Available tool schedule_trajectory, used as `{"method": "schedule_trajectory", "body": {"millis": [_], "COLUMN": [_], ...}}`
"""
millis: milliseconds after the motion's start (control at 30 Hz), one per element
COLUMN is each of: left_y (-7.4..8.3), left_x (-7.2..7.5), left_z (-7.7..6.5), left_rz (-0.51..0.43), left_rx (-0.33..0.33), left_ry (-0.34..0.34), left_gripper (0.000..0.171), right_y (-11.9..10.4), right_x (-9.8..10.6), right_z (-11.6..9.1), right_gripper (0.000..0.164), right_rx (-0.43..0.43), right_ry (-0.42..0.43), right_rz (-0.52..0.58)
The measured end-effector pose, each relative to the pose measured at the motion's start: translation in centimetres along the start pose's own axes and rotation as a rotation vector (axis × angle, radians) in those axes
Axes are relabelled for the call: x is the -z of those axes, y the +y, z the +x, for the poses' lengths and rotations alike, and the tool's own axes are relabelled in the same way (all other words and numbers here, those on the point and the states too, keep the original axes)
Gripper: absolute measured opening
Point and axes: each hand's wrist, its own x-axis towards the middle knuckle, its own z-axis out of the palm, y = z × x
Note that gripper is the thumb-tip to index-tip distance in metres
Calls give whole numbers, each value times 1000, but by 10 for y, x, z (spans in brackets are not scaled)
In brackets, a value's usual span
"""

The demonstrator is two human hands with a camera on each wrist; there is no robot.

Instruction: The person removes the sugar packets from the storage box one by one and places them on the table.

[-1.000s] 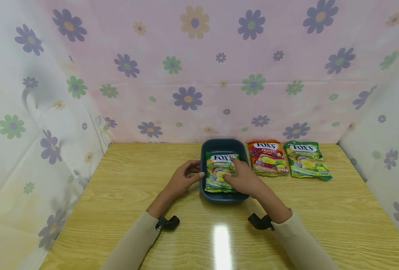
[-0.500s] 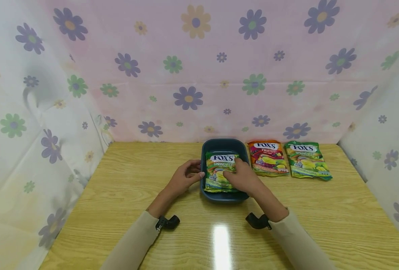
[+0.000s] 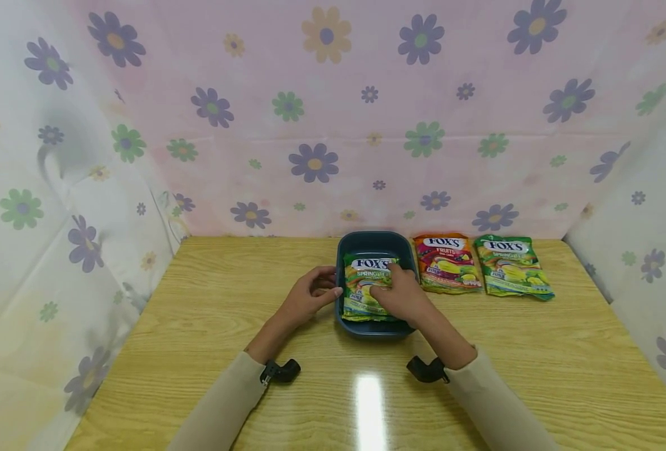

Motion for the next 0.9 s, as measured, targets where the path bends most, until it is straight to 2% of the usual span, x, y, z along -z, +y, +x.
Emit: {"method": "schedule_trajectory", "body": {"millis": [233,500,900], "left_y": [-1,1,0], "left_x": [0,0,0], "left_z": [2,2,0], "left_rz": [5,8,13], "left_rx": [4,10,21], "left_ry": [-5,5,-2], "left_gripper": [52,52,54], "right_y": [0,1,0], "right_x": [-3,-5,-7], "right_z": [1,6,5], "right_gripper": [81,76,79], "right_rx": [9,-17,-18], "right_ry": [-7,59,89], "right_rz": [-38,74,137]}}
